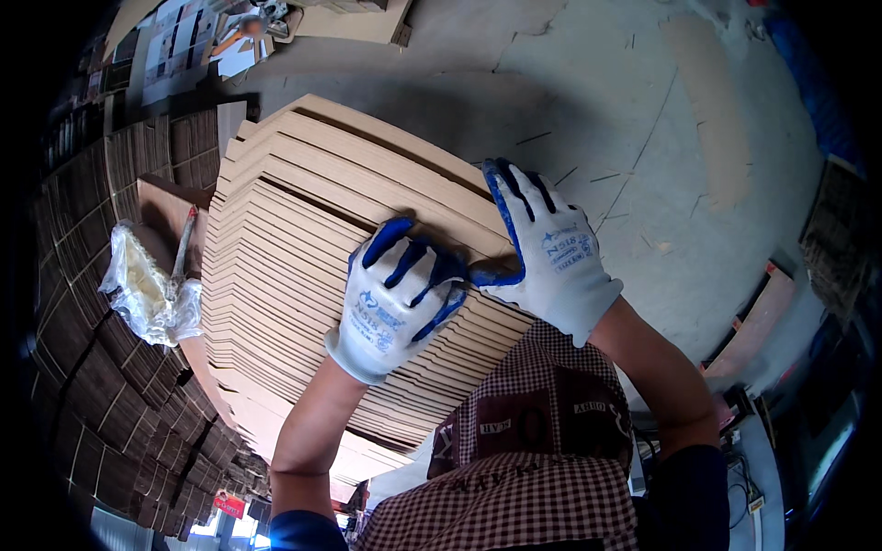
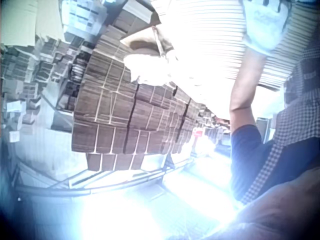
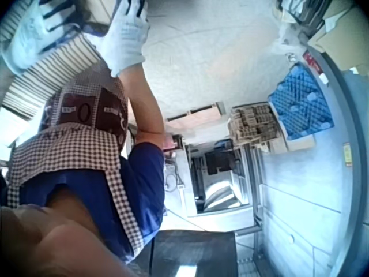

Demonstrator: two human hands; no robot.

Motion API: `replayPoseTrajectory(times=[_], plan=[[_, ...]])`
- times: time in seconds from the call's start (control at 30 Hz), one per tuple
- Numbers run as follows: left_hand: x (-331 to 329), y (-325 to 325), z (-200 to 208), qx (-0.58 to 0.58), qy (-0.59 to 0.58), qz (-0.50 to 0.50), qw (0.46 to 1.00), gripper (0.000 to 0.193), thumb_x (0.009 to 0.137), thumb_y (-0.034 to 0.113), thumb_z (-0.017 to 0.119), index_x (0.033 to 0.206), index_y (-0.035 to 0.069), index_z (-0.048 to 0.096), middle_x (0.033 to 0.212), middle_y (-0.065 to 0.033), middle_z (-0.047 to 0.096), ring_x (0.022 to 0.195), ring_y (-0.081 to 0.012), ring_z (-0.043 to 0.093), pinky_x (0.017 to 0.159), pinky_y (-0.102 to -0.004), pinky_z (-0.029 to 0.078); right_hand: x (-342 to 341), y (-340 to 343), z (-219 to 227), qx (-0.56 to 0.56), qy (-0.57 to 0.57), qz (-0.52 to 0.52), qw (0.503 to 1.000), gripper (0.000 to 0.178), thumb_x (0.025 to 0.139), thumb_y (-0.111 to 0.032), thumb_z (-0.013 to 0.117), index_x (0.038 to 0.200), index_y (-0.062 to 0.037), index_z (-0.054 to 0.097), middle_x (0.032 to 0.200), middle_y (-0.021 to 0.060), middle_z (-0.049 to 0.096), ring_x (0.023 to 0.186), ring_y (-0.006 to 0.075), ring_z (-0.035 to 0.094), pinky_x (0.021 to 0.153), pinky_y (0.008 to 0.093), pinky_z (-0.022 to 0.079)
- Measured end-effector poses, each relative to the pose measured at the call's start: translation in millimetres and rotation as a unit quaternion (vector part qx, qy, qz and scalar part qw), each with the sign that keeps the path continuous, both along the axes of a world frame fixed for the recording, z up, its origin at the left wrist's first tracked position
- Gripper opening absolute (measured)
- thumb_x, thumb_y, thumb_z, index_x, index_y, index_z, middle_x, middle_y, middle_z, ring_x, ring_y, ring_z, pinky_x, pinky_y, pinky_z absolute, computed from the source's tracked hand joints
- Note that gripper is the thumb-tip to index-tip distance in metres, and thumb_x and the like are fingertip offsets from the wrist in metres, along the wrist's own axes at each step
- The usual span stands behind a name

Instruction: The person handles flat cardboard sheets, stacks them, and applies adhesive to fold and assemble them into boxes. They repeatedly align edges and press flaps to form the box structure.

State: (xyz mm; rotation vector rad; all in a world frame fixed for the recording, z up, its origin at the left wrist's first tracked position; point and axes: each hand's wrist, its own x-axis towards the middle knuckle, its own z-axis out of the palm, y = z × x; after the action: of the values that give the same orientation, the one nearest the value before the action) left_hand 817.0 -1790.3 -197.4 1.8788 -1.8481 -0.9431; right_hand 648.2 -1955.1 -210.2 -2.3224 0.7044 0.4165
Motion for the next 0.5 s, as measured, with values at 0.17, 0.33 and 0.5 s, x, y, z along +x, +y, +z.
replayPoseTrajectory(times=[0.17,0.33,0.5], plan=[[-12.2,12.1,-6.0,0.059,0.869,0.279,0.405,0.058,0.085,0.033,0.075,0.133,0.012,0.051,0.131,-0.0060,0.055,0.122,-0.0203,0.053,0.113,-0.0365,0.041,5.5,1.2,7.7,-0.043,0.025,0.017,0.999,0.118,0.067,-0.051,0.086,0.155,-0.0049,0.022,0.153,0.0185,0.035,0.135,0.0356,0.045,0.098,0.0488,0.048],[-17.9,9.5,-11.4,0.066,0.894,0.294,0.333,0.077,0.066,0.042,0.088,0.129,0.013,0.054,0.131,-0.0099,0.054,0.129,-0.0309,0.048,0.116,-0.0476,0.036,8.4,-1.9,13.3,-0.065,0.027,0.035,0.997,0.121,0.065,-0.051,0.087,0.155,-0.0034,0.022,0.152,0.0183,0.035,0.135,0.0353,0.045,0.097,0.0479,0.048],[-12.8,12.0,0.8,0.114,0.871,0.370,0.302,0.036,0.084,0.025,0.073,0.115,0.013,0.061,0.112,-0.0078,0.062,0.110,-0.0232,0.058,0.090,-0.0396,0.052,8.7,1.5,19.4,-0.069,0.050,0.039,0.996,0.123,0.065,-0.052,0.087,0.156,-0.0023,0.020,0.152,0.0180,0.034,0.133,0.0343,0.045,0.098,0.0467,0.048]])
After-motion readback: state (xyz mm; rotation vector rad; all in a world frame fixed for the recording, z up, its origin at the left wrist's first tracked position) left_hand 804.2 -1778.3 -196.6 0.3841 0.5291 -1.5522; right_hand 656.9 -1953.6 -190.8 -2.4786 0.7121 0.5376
